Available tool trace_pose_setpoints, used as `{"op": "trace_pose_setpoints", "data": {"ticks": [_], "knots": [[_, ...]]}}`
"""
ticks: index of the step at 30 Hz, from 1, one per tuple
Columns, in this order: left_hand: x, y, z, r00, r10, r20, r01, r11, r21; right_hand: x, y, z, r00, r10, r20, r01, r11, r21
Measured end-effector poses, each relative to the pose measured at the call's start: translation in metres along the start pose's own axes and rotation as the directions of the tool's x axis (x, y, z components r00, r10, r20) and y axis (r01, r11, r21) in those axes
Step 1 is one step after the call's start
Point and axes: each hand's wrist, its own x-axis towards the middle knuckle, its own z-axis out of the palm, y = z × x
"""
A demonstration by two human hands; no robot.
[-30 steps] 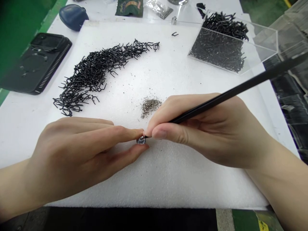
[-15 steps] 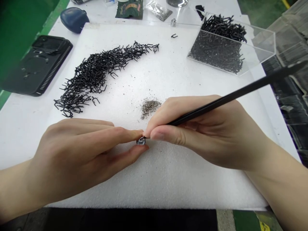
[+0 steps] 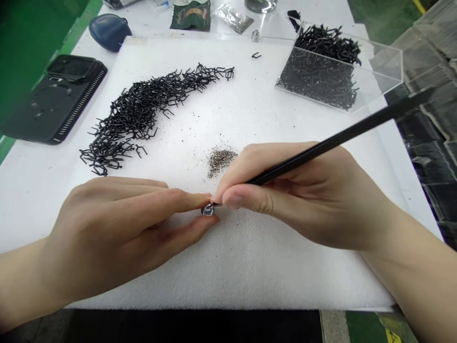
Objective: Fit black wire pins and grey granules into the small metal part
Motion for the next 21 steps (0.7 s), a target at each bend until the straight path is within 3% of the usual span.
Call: {"op": "trace_pose_setpoints", "data": {"ticks": [3,6,9,13,18,21], "knots": [[0.001,-0.002,0.001,0.999,0.032,-0.020,-0.032,0.999,-0.002,-0.001,-0.002,0.001,0.999,0.015,-0.044,-0.014,1.000,0.021],[0.001,-0.003,0.003,0.999,0.039,-0.033,-0.040,0.999,-0.014,-0.003,-0.004,0.001,0.973,0.036,-0.226,-0.038,0.999,-0.004],[0.000,-0.004,0.002,1.000,0.020,-0.017,-0.020,1.000,-0.004,-0.004,-0.003,-0.006,0.926,-0.065,-0.371,-0.039,0.963,-0.266],[0.000,-0.003,0.000,1.000,-0.007,-0.003,0.007,1.000,0.007,-0.005,0.002,-0.029,0.953,-0.164,-0.253,-0.020,0.804,-0.595],[0.002,-0.003,0.001,0.999,-0.045,0.001,0.045,0.999,-0.023,-0.012,0.013,-0.054,0.996,-0.088,0.014,0.072,0.703,-0.708],[0.002,-0.003,0.003,0.996,-0.079,0.047,0.081,0.995,-0.050,-0.014,0.012,-0.055,0.992,-0.098,0.082,0.127,0.697,-0.706]]}}
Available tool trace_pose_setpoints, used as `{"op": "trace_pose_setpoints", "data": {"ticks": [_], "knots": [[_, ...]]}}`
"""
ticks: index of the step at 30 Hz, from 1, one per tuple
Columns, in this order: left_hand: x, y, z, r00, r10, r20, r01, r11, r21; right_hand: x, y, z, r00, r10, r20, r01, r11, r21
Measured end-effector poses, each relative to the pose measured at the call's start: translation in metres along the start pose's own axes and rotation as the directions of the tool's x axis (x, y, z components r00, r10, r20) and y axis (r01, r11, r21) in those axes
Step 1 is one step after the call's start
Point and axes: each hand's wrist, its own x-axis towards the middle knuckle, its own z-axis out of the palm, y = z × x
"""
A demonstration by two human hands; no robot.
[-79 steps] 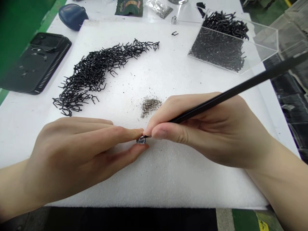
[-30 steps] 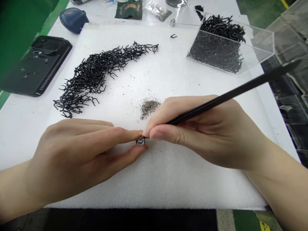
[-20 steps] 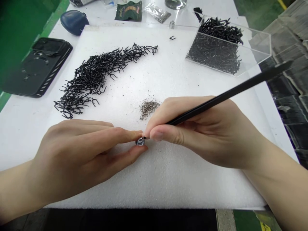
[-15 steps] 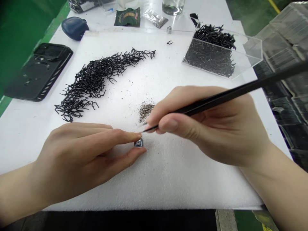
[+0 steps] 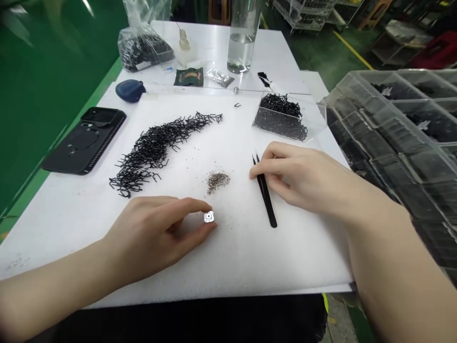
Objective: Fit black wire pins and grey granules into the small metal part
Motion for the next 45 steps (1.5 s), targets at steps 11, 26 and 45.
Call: {"op": "trace_pose_setpoints", "data": {"ticks": [11,26,45], "knots": [[0.000,-0.002,0.004,0.992,-0.022,0.121,0.022,1.000,0.008,0.111,-0.072,-0.002,0.979,-0.003,0.202,-0.046,0.971,0.235],[0.002,-0.009,0.007,1.000,0.002,0.024,0.003,0.975,-0.222,0.155,-0.082,0.048,0.920,0.161,0.358,-0.283,0.905,0.319],[0.018,-0.010,-0.021,0.876,-0.428,0.223,0.351,0.249,-0.903,0.052,-0.057,0.031,0.850,0.491,-0.190,-0.162,0.587,0.793]]}}
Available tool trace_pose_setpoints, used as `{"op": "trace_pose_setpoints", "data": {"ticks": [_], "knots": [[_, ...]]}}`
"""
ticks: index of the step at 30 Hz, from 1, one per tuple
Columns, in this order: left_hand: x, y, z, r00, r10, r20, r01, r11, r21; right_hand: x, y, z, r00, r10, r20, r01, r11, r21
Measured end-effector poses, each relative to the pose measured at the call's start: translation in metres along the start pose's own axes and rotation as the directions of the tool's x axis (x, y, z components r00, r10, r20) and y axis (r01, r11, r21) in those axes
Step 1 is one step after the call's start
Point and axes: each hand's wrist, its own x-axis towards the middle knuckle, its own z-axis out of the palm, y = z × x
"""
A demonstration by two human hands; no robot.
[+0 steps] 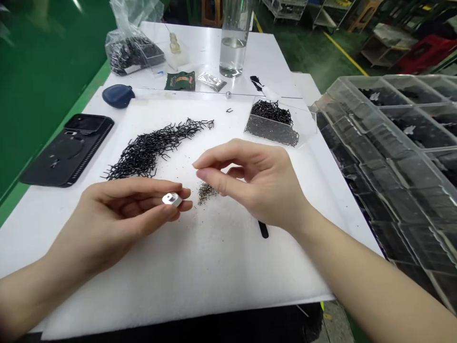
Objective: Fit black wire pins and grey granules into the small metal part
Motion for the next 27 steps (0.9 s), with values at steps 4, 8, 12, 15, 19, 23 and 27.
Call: {"op": "trace_pose_setpoints", "data": {"ticks": [4,8,12,15,19,23,27], "knots": [[0.000,-0.004,-0.004,0.996,-0.060,0.068,0.067,0.991,-0.119,-0.003,-0.004,0.001,0.999,-0.014,-0.040,0.014,1.000,0.004],[0.001,-0.005,-0.005,0.986,-0.118,0.115,0.136,0.977,-0.165,-0.008,-0.010,0.003,0.998,-0.054,-0.014,0.054,0.997,-0.057],[0.004,-0.003,-0.004,0.984,-0.143,0.107,0.163,0.964,-0.211,-0.011,-0.011,0.007,0.995,-0.075,0.071,0.080,0.995,-0.062],[0.006,-0.002,-0.005,0.980,-0.165,0.109,0.189,0.945,-0.266,-0.015,-0.011,0.010,0.995,-0.091,0.046,0.094,0.993,-0.066],[0.007,-0.001,-0.006,0.976,-0.164,0.141,0.201,0.928,-0.315,-0.020,-0.013,0.011,0.986,-0.166,0.008,0.165,0.974,-0.152],[0.007,-0.002,-0.006,0.978,-0.156,0.140,0.194,0.924,-0.329,-0.020,-0.014,0.010,0.968,-0.247,0.036,0.249,0.941,-0.231],[0.006,-0.002,-0.006,0.980,-0.127,0.151,0.170,0.931,-0.324,-0.018,-0.016,0.009,0.959,-0.279,0.052,0.283,0.921,-0.269]]}}
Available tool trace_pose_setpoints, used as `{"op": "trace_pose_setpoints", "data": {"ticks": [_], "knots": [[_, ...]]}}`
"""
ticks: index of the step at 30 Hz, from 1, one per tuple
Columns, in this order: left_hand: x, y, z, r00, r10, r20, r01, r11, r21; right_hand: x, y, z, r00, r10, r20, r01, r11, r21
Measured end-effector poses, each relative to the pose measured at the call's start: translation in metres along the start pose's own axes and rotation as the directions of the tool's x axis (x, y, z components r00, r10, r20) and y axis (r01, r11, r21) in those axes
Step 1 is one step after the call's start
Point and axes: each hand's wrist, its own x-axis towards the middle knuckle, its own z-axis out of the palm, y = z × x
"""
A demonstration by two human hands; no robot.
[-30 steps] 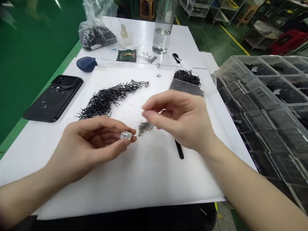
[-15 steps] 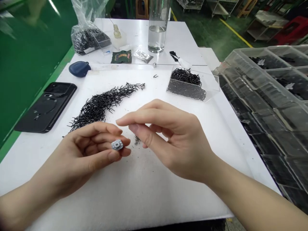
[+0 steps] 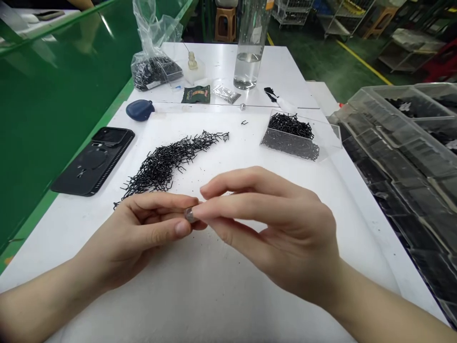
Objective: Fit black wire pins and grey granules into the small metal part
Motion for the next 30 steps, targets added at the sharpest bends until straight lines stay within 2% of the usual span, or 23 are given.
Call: {"op": "trace_pose_setpoints", "data": {"ticks": [4,10,20,30], "knots": [[0.000,0.000,-0.001,1.000,-0.018,-0.002,0.018,1.000,0.024,-0.002,-0.002,0.003,1.000,0.002,-0.019,-0.002,1.000,-0.017],[0.001,0.000,-0.002,1.000,-0.002,0.012,0.001,0.998,0.067,-0.008,-0.004,0.010,0.989,0.029,-0.142,-0.030,1.000,-0.008],[-0.001,0.000,-0.003,0.999,-0.016,0.030,0.015,0.998,0.058,-0.009,-0.005,0.009,0.993,0.053,-0.109,-0.047,0.998,0.051],[-0.001,0.001,-0.002,1.000,-0.015,0.012,0.014,0.996,0.093,-0.010,-0.004,0.010,0.993,0.027,-0.113,-0.026,1.000,0.004]]}}
